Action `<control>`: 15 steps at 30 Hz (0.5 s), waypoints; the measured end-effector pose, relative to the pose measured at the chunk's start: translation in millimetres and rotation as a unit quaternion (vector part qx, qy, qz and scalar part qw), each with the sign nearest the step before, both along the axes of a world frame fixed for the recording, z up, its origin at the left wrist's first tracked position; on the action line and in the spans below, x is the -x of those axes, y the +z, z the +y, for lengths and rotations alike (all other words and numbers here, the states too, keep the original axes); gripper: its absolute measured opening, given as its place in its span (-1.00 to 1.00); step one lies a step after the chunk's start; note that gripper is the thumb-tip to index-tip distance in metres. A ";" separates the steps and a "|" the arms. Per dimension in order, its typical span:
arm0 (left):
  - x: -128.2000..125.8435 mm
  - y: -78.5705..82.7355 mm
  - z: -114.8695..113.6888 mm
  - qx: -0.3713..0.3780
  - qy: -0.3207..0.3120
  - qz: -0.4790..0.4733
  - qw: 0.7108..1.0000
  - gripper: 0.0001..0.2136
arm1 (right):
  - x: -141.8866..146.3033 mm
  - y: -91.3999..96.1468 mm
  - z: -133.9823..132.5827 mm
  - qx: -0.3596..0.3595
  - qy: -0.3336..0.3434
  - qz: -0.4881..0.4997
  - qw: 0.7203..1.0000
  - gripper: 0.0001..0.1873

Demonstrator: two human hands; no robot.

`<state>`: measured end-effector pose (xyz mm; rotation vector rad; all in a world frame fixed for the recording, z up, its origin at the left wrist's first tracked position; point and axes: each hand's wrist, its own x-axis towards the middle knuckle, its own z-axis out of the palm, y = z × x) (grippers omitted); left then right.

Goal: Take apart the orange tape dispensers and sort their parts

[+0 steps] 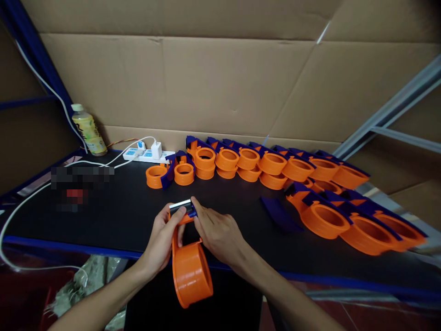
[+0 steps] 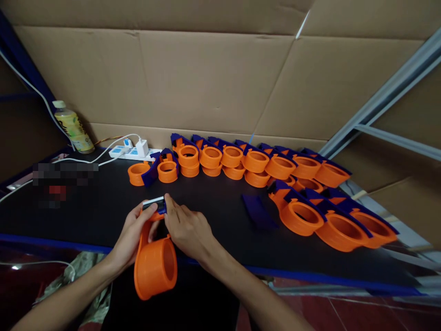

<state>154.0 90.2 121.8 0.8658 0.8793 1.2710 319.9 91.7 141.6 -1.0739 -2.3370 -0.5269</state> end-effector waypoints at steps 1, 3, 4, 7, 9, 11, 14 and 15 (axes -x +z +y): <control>1.6 0.7 -0.3 0.002 0.004 -0.003 1.000 -0.72 | -4.6 2.3 1.1 -0.008 -0.011 0.009 1.000 -0.54; 4.4 2.4 -0.8 0.007 0.012 -0.009 1.000 -0.73 | -17.1 9.9 4.4 -0.015 -0.049 0.046 0.998 -0.55; 5.4 3.3 -1.1 0.008 0.013 -0.011 1.000 -0.74 | -23.7 14.6 6.5 -0.002 -0.065 0.070 0.995 -0.56; 6.9 5.5 -1.9 0.000 0.001 -0.008 1.000 -0.75 | -36.6 24.0 12.7 0.110 -0.067 0.103 0.986 -0.62; 8.2 6.4 -2.3 -0.004 -0.006 -0.013 1.000 -0.76 | -36.6 21.7 17.0 0.203 -0.049 0.101 0.973 -0.69; 10.9 6.7 -2.3 -0.005 -0.005 -0.025 1.000 -0.75 | -32.0 12.9 22.8 0.288 -0.033 0.126 0.949 -0.75; 14.9 6.0 -1.3 0.007 -0.020 -0.033 0.999 -0.74 | -24.0 -2.6 35.1 0.362 -0.027 0.180 0.914 -0.78; 15.4 5.5 -0.9 0.013 -0.028 -0.029 0.999 -0.75 | -22.0 -6.2 39.6 0.367 -0.032 0.187 0.911 -0.78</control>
